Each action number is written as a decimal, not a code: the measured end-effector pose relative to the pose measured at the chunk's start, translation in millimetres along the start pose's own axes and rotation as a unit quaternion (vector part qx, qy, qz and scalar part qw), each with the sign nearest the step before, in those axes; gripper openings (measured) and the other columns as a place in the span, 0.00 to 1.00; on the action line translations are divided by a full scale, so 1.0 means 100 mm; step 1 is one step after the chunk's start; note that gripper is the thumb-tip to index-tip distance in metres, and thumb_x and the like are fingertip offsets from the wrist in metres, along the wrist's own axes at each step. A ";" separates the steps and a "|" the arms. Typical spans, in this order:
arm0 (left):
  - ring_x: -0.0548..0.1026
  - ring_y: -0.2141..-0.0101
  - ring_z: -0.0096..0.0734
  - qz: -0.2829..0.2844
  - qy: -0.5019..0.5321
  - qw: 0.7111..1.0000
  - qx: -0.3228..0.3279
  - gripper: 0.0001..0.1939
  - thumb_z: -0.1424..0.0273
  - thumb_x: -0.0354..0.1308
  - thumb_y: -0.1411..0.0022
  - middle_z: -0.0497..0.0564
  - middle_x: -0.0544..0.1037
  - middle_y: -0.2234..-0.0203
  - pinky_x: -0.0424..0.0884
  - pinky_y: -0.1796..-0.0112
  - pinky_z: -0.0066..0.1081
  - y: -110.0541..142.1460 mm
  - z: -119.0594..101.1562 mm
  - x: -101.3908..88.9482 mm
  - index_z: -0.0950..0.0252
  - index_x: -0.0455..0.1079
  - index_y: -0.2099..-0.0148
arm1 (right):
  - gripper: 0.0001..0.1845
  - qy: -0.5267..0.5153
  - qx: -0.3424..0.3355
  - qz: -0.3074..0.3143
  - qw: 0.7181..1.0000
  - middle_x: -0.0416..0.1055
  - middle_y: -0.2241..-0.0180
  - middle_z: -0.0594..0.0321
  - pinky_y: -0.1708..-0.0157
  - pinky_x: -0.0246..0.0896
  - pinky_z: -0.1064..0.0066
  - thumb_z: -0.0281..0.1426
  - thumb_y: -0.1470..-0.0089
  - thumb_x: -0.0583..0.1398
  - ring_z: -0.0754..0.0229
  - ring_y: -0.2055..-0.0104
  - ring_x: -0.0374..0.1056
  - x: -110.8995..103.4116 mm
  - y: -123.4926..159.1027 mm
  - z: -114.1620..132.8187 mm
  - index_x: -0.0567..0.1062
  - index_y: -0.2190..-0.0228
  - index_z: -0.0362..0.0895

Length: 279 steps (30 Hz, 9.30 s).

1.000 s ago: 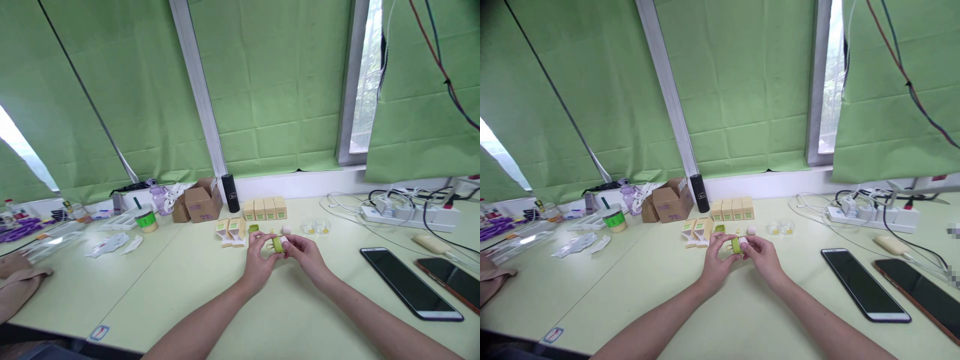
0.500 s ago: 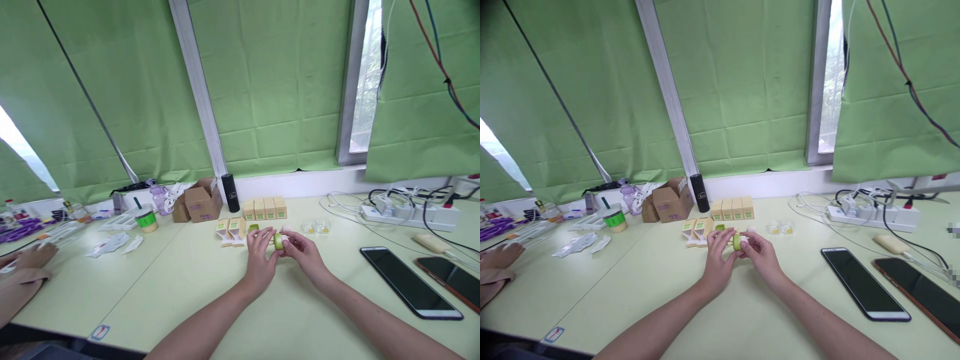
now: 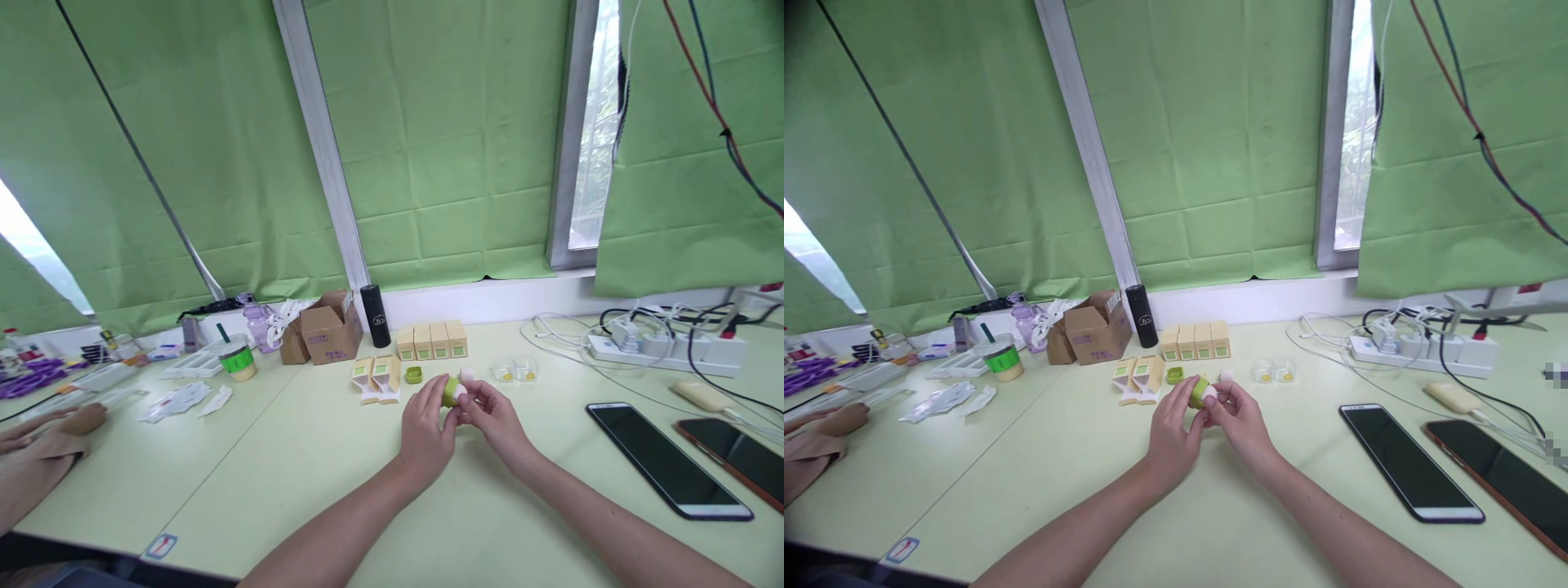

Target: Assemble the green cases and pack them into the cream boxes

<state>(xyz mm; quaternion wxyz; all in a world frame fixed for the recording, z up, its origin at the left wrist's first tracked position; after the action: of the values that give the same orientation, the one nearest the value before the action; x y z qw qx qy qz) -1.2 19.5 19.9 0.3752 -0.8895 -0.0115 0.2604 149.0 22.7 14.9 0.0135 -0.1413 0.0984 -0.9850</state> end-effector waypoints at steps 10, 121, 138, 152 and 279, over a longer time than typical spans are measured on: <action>0.75 0.42 0.47 0.026 0.340 0.918 -0.204 0.32 0.56 0.64 0.34 0.62 0.75 0.40 0.74 0.42 0.45 -0.05 0.19 0.13 0.63 0.65 0.33 | 0.22 0.242 -0.151 -0.004 0.958 0.75 0.55 0.53 0.67 0.75 0.63 0.45 0.41 0.65 0.56 0.63 0.74 -0.13 0.01 0.01 0.74 0.50 0.46; 0.81 0.63 0.34 0.040 0.224 0.959 -0.169 0.21 0.61 0.59 0.30 0.58 0.80 0.51 0.75 0.59 0.35 -0.11 0.20 -0.04 0.61 0.66 0.38 | 0.21 0.266 -0.186 0.009 0.946 0.78 0.58 0.55 0.64 0.72 0.61 0.43 0.37 0.61 0.55 0.65 0.74 -0.18 -0.08 -0.01 0.69 0.48 0.47; 0.62 0.39 0.48 0.057 -0.128 0.979 0.149 0.27 0.80 0.52 0.33 0.59 0.65 0.37 0.68 0.43 0.56 -0.12 0.08 -0.12 0.55 0.61 0.35 | 0.32 0.034 -0.054 0.020 0.998 0.74 0.73 0.65 0.75 0.62 0.68 0.56 0.50 0.68 0.60 0.74 0.66 -0.13 -0.11 0.00 0.71 0.55 0.46; 0.64 0.42 0.48 0.039 -0.171 0.965 0.197 0.26 0.84 0.51 0.36 0.59 0.66 0.41 0.71 0.46 0.52 -0.14 0.04 -0.12 0.56 0.67 0.41 | 0.34 0.043 -0.004 0.043 0.998 0.72 0.79 0.66 0.76 0.59 0.68 0.59 0.51 0.67 0.60 0.78 0.64 -0.08 -0.07 -0.03 0.74 0.57 0.44; 0.78 0.53 0.44 -0.005 0.250 0.944 -0.214 0.28 0.49 0.70 0.45 0.58 0.83 0.54 0.72 0.55 0.35 -0.18 0.40 0.02 0.64 0.81 0.50 | 0.30 -0.064 0.042 0.058 0.995 0.73 0.52 0.58 0.51 0.75 0.50 0.46 0.57 0.76 0.51 0.55 0.75 -0.22 -0.15 -0.16 0.79 0.53 0.48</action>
<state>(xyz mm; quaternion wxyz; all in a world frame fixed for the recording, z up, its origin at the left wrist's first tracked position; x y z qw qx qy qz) -15.0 59.1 7.5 0.1684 -0.9853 0.0229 0.0192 165.8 41.4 -3.3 0.0822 -0.1971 0.0639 -0.9748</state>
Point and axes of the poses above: each hand's wrist, its own y-axis away from the middle knuckle, its own x-axis out of the palm, z = x × y, the point moved 3 cm from there along -y, towards the middle knuckle
